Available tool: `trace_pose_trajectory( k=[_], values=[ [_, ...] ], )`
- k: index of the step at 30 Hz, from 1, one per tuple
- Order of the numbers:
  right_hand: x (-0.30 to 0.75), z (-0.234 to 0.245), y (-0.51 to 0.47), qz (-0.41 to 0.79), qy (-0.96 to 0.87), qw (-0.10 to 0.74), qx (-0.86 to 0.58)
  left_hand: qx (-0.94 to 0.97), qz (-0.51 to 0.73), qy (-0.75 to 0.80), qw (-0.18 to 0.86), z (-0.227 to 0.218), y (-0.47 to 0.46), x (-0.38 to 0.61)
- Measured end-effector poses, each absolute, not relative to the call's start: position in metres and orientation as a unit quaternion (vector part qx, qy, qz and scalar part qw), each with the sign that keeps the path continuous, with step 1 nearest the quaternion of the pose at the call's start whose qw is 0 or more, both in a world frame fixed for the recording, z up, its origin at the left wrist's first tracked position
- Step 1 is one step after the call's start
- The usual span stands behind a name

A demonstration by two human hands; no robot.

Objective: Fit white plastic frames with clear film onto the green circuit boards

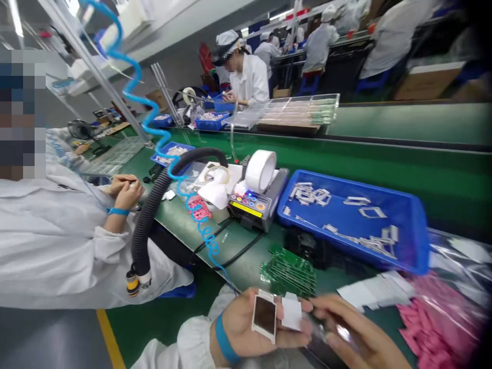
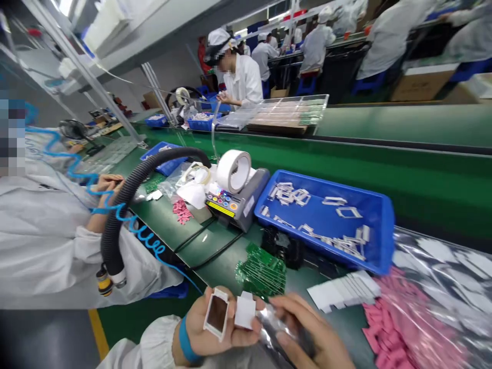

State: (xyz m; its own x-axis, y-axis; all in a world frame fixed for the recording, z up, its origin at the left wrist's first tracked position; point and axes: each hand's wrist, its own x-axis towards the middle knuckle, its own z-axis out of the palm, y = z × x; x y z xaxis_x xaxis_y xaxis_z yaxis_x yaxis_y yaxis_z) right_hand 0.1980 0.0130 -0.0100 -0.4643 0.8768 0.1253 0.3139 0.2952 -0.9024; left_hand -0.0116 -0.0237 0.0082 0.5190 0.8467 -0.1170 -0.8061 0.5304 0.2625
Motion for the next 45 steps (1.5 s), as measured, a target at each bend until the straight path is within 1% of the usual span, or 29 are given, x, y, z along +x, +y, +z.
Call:
trace_pose_trajectory(
  k=[2,3,5,7,10,13,16,19,21,24,26,28,32,35,38,41,43,45],
  values=[
    [0.187,0.014,0.016,0.528,-0.708,0.31,-0.351,0.101,0.448,0.106,0.882,0.013,-0.026,-0.01],
    [0.181,0.023,0.018,0.584,-0.689,0.289,-0.317,0.106,0.437,0.109,0.887,0.016,-0.027,-0.009],
    [0.168,0.031,0.021,0.672,-0.645,0.278,-0.234,0.11,0.427,0.13,0.888,0.018,-0.029,-0.011],
    [0.157,0.03,0.022,0.733,-0.583,0.293,-0.195,0.108,0.433,0.148,0.882,0.019,-0.03,-0.012],
    [0.148,0.024,0.019,0.786,-0.504,0.304,-0.191,0.103,0.438,0.143,0.881,0.019,-0.032,-0.013],
    [0.147,0.024,0.016,0.786,-0.493,0.313,-0.204,0.105,0.436,0.129,0.884,0.018,-0.032,-0.013],
    [0.154,0.032,0.015,0.738,-0.507,0.361,-0.263,0.118,0.444,0.15,0.876,0.017,-0.031,-0.012],
    [0.163,0.044,0.014,0.601,-0.6,0.406,-0.338,0.114,0.475,0.187,0.852,0.014,-0.029,-0.008],
    [0.164,0.051,0.012,0.474,-0.702,0.392,-0.359,0.109,0.506,0.219,0.827,0.012,-0.027,-0.005],
    [0.158,0.056,0.007,0.304,-0.808,0.343,-0.37,0.114,0.537,0.267,0.792,0.01,-0.025,0.0],
    [0.152,0.056,0.004,0.214,-0.831,0.341,-0.383,0.107,0.547,0.284,0.78,0.009,-0.025,0.002],
    [0.147,0.055,0.004,0.159,-0.835,0.354,-0.391,0.093,0.548,0.295,0.777,0.008,-0.025,0.003],
    [0.139,0.052,0.005,0.141,-0.822,0.371,-0.408,0.078,0.534,0.315,0.781,0.006,-0.027,0.002],
    [0.132,0.048,0.005,0.144,-0.822,0.363,-0.414,0.054,0.538,0.321,0.778,0.005,-0.027,0.003],
    [0.133,0.046,0.006,0.145,-0.841,0.32,-0.411,0.022,0.525,0.318,0.789,0.002,-0.027,0.004],
    [0.16,0.047,0.01,0.172,-0.846,0.274,-0.424,-0.011,0.487,0.308,0.817,-0.004,-0.026,0.002],
    [0.192,0.045,0.014,0.171,-0.822,0.24,-0.487,-0.021,0.476,0.307,0.824,-0.007,-0.024,-0.001],
    [0.228,0.037,0.017,0.133,-0.78,0.177,-0.585,-0.018,0.474,0.311,0.823,-0.008,-0.024,-0.003]
  ],
)
